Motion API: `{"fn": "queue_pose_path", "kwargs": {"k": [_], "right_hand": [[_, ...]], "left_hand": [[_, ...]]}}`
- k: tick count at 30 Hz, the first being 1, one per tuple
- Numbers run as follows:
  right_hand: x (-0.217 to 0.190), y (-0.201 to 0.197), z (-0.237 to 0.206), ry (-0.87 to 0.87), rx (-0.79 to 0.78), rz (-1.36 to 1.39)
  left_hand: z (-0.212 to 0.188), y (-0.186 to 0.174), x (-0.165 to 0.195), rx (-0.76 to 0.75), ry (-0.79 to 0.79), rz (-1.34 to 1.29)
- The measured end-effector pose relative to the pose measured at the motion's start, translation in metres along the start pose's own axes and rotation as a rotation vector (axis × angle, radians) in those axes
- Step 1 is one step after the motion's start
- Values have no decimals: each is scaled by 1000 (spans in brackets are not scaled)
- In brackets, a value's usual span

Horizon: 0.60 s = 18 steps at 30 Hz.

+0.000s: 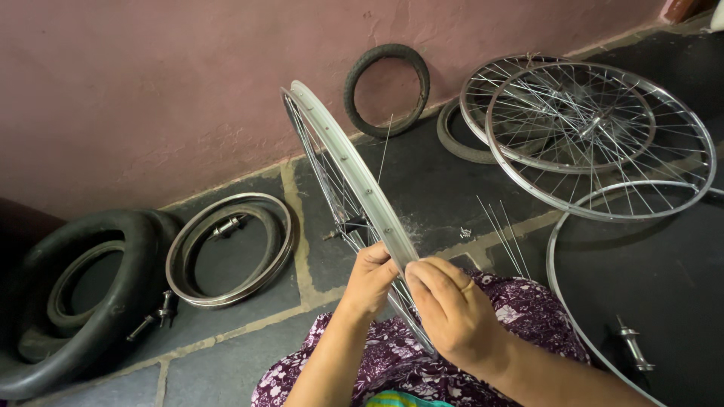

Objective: The person inserts bicycle spokes one at a time into the hub and rim, threading them through the rim holes and adjusting their position. The person repeats this process for multiple spokes while holding the wheel upright.

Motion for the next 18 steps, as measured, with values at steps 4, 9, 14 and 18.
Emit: {"fn": "queue_pose_path", "kwargs": {"k": [4,9,14,18], "right_hand": [[0,0,0,11,9,-55],[1,1,1,67,1,56],[-2,7,-4,-38,11,54],[9,15,-26,152,52,228]], "left_hand": [[1,-3,-4,5,-48,-21],[0,-2,-1,-39,-18,-35],[-7,-2,0,17,-54,-61],[-11,2,6,-23,-65,-109]]}}
Point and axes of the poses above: each hand's wrist, its own z-axis towards the middle knuckle, its own y-axis out of the palm, x = y × z, the point moved 5 cm from there along z, towards the middle knuckle, and after that the axes turned 1 degree about -y, right-handed, at the moved point
